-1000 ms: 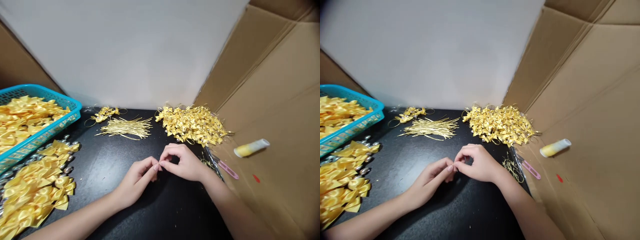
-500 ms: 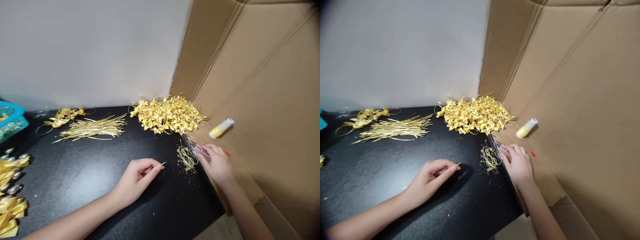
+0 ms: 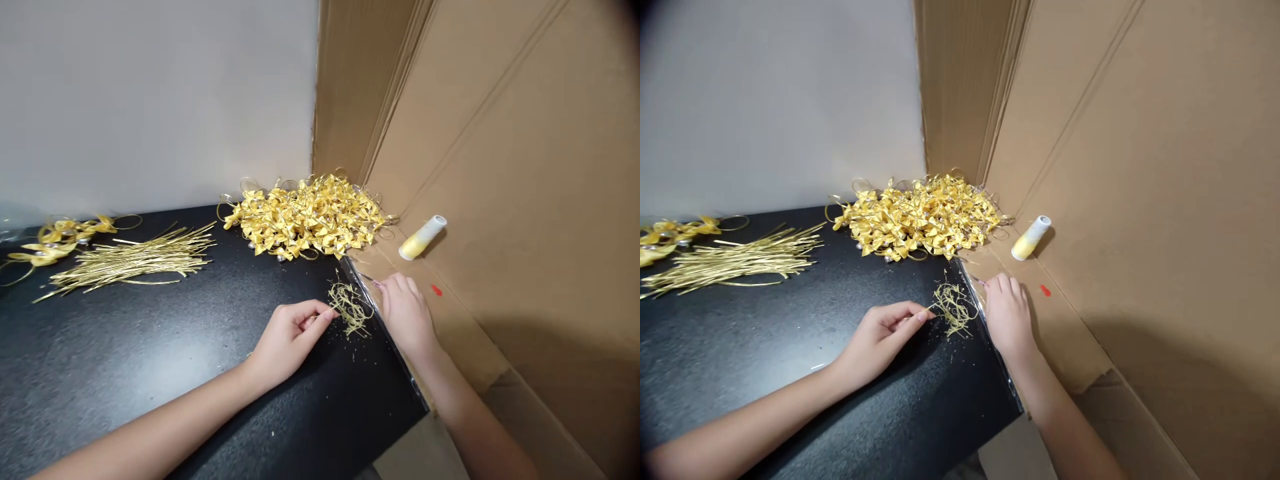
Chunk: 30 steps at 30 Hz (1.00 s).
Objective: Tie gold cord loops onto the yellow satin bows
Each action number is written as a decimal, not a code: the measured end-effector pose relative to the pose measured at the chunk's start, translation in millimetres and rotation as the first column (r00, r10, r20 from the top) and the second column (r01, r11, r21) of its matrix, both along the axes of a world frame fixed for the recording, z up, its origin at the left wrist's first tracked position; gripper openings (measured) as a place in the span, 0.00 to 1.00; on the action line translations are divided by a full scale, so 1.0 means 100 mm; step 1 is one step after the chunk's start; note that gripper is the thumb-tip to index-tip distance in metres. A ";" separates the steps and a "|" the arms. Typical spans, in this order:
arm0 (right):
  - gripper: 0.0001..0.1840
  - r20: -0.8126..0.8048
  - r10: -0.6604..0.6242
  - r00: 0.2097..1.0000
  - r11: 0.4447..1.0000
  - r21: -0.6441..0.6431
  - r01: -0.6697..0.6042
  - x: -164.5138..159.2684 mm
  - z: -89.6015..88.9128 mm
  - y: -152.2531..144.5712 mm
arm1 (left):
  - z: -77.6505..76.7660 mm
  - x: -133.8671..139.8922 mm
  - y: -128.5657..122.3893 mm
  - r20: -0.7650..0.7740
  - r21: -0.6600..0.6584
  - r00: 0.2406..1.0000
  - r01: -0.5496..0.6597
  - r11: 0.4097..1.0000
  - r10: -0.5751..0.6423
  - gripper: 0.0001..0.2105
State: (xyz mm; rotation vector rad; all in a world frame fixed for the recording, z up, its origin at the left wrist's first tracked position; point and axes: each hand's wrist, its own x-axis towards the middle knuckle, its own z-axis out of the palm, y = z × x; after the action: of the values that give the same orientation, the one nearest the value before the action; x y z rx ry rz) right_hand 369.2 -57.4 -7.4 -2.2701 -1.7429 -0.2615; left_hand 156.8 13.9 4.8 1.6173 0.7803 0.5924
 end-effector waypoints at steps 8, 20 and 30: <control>0.10 -0.632 0.236 0.738 0.937 0.350 0.001 -0.01 -0.02 -0.19 | -0.12 0.17 0.05 -0.048 0.046 0.999 0.007 0.999 -0.005 0.15; 0.11 -0.494 0.381 0.782 0.924 0.177 -0.338 -0.10 0.08 -0.17 | -0.10 0.17 -0.02 -0.043 0.009 0.999 0.023 1.000 -0.023 0.15; 0.09 -0.479 0.385 0.789 0.922 0.167 -0.349 -0.10 0.10 -0.16 | -0.10 0.18 0.00 -0.038 0.025 0.998 0.056 0.998 -0.055 0.15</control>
State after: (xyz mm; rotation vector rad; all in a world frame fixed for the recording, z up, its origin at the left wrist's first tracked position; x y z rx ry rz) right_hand 359.0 -73.9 2.7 -1.6814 -1.7865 0.3243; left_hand 174.4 13.7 -4.9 1.6728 0.7555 0.5355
